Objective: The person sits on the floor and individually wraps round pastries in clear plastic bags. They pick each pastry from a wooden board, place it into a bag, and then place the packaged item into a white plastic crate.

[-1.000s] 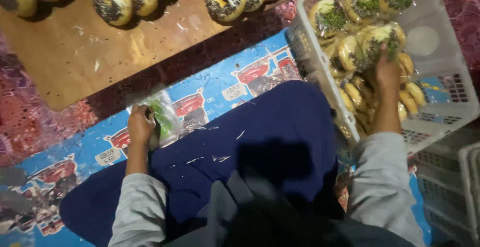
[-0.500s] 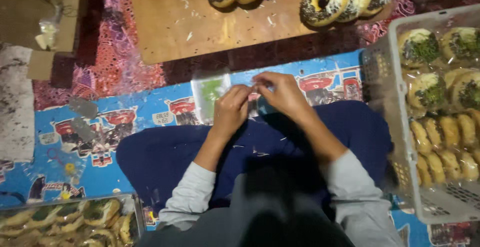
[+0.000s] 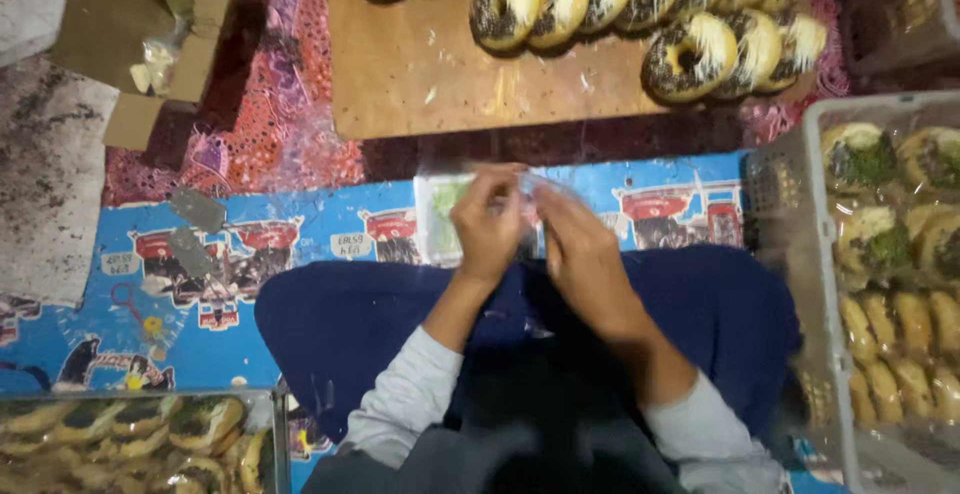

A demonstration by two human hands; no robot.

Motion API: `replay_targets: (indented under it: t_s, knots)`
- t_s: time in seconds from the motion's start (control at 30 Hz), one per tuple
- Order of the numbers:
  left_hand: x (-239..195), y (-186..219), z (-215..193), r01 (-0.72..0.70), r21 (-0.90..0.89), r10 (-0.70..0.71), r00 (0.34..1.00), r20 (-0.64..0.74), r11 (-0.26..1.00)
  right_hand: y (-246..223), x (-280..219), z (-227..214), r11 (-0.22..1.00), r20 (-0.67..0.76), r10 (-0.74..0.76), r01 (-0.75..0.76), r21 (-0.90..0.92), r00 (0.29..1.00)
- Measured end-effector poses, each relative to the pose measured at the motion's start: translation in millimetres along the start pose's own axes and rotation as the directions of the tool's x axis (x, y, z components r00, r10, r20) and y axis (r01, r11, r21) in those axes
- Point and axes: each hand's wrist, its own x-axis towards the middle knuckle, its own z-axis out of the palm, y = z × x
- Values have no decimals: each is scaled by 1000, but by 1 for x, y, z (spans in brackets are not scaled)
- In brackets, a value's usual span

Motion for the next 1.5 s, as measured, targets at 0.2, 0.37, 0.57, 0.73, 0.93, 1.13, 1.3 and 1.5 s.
replay_targets:
  t_s: [0.2, 0.37, 0.57, 0.73, 0.93, 1.13, 1.3, 1.5]
  knots:
    - [-3, 24, 11, 5, -400, -27, 998, -51, 917, 72, -11, 26, 999, 22, -48, 48, 6, 999]
    - [29, -33, 54, 587, -801, -437, 755, 488, 120, 68, -9, -7, 990, 249, -111, 86, 112, 962]
    - [59, -57, 56, 353, -853, -501, 697, 514, -384, 171, 67, -115, 943, 175, 177, -116, -313, 969]
    - [76, -35, 52, 349, -778, -433, 677, 595, -523, 242, 118, -109, 800, 236, -9, 149, -581, 972]
    - [69, -60, 54, 164, -773, -502, 675, 542, -613, 183, 92, -100, 901, 286, 231, -94, -423, 930]
    - [58, -66, 69, 57, -853, -426, 848, 316, -519, 76, 15, -51, 905, 51, 234, -236, 355, 971]
    - [54, -38, 65, 118, -935, -422, 869, 261, -336, 40, 21, 6, 993, -121, 73, -61, 101, 990]
    - [43, -36, 38, 100, -944, -445, 863, 240, -315, 19, 5, 31, 989, -113, 124, -114, 90, 986]
